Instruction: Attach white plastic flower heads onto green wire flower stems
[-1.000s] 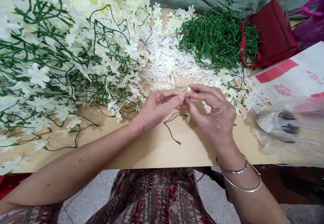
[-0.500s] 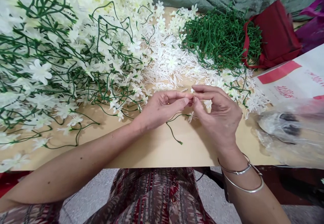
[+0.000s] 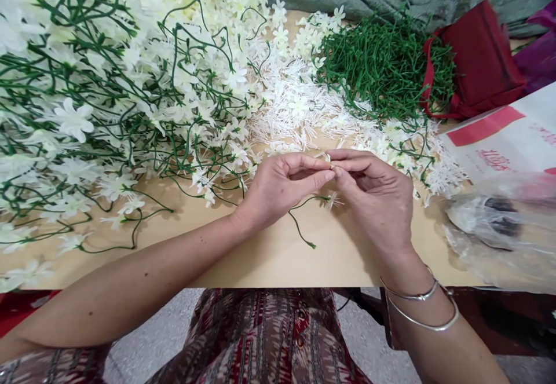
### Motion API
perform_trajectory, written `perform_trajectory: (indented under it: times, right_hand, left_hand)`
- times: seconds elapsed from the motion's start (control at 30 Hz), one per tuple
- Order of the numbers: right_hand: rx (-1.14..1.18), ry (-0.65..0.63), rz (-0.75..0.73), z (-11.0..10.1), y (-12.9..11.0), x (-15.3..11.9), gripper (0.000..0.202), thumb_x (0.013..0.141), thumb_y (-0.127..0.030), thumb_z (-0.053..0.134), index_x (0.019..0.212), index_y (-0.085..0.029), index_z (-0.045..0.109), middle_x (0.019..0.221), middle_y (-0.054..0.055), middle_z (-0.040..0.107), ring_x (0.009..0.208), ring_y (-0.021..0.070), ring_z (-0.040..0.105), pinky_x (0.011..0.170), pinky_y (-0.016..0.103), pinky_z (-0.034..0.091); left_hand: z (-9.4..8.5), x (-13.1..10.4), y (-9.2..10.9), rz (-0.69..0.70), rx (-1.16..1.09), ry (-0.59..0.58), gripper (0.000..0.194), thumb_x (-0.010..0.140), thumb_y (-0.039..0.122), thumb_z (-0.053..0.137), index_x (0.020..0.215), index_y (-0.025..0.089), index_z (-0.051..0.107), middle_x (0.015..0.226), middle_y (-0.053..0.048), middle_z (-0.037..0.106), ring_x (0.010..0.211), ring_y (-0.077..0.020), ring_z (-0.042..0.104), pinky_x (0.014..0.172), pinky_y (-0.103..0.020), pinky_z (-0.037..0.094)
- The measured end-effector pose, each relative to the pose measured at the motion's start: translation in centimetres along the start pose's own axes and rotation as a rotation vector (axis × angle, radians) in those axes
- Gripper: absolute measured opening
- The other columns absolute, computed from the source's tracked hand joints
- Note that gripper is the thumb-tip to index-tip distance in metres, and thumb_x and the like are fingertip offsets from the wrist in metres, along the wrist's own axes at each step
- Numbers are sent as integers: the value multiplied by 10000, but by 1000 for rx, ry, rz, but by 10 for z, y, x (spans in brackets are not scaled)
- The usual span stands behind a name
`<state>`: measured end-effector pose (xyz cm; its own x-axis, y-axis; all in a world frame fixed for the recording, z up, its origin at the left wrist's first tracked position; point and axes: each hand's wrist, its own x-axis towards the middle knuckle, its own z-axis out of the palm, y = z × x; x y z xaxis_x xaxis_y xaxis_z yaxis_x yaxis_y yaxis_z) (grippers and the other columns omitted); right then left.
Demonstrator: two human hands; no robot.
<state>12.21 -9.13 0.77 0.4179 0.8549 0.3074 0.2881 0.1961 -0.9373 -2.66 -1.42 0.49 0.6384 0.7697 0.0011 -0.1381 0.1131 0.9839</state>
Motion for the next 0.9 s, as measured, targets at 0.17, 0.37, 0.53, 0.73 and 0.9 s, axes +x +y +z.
perform_trajectory:
  times: [0.17, 0.37, 0.53, 0.73, 0.9]
  right_hand:
    - [-83, -5, -63, 1, 2, -5, 109, 884, -164, 747, 889, -263, 792, 1033, 31, 811, 1025, 216, 764, 970, 455, 595]
    - [-94, 0, -83, 3, 0, -6, 133, 885, -138, 733, 865, -257, 787, 995, 26, 805, 999, 214, 761, 942, 442, 579]
    - [-13, 13, -5, 6, -4, -4, 146, 864, -113, 732, 835, -246, 785, 978, 21, 810, 989, 186, 765, 909, 387, 606]
    - [123, -22, 119, 2, 7, -1, 105, 893, -185, 741, 839, -265, 781, 1070, 14, 802, 1072, 175, 747, 977, 389, 607]
    - [181, -48, 163, 2, 16, 1, 65, 880, -246, 762, 825, -280, 768, 1104, 21, 795, 1081, 201, 749, 983, 440, 619]
  left_hand:
    - [2, 1, -2, -15, -24, 73, 222, 808, 368, 861, 846, 161, 789, 858, -42, 810, 769, -144, 733, 758, -273, 614]
    - [4, 4, -2, -24, 28, 87, 150, 815, 280, 780, 801, 143, 723, 769, -15, 750, 677, -91, 657, 661, -205, 538]
    - [6, 5, -4, -5, 75, 80, 125, 822, 251, 746, 793, 142, 692, 757, -11, 723, 654, -83, 628, 622, -193, 494]
    - [7, 1, -4, 62, 124, 83, 154, 869, 308, 740, 868, 155, 746, 807, -34, 763, 705, -116, 669, 678, -230, 539]
    - [8, -2, -5, 103, 226, 133, 131, 874, 294, 747, 902, 168, 768, 840, -43, 787, 756, -144, 705, 743, -263, 576]
